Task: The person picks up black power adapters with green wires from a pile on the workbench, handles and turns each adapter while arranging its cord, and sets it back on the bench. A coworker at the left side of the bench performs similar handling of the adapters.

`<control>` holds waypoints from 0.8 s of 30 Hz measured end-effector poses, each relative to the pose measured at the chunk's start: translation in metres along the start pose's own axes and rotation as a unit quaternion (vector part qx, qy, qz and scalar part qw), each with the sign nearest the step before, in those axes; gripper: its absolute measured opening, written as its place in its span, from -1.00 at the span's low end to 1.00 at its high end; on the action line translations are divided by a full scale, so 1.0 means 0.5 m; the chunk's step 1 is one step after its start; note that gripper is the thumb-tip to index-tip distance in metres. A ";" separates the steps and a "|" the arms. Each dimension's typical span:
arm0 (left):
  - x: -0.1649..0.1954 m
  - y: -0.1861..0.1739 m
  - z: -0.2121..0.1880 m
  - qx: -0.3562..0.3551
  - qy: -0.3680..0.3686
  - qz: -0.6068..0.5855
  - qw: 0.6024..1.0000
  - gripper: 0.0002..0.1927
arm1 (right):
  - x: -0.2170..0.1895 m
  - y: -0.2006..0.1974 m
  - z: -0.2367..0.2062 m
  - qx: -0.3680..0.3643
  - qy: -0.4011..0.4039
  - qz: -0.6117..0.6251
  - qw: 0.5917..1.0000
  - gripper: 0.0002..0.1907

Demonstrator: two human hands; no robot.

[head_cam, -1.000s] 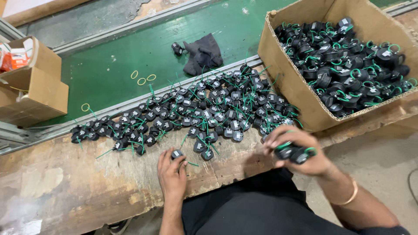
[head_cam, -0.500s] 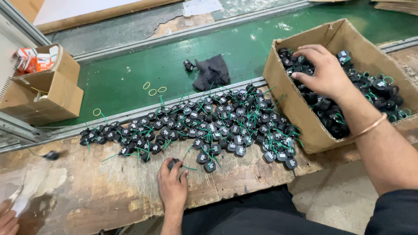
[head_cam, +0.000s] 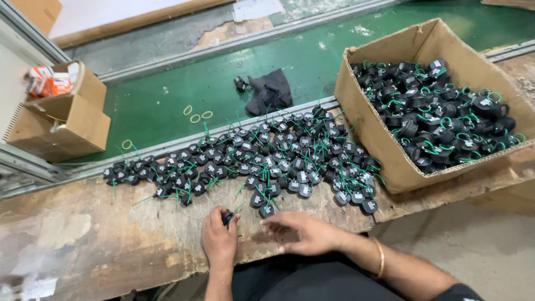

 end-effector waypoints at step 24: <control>0.124 0.014 -0.051 -0.026 0.107 -0.521 0.846 -0.84 | 0.259 0.107 -0.009 0.124 0.164 0.180 0.962 -0.82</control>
Point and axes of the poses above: each hand's wrist, its own z-axis towards the middle knuckle, its own y-axis out of the palm, x = y × z, the point moved 10 cm from there along z, towards the middle knuckle, and after that the axes turned 10 degrees about x, right-handed, at the moved point
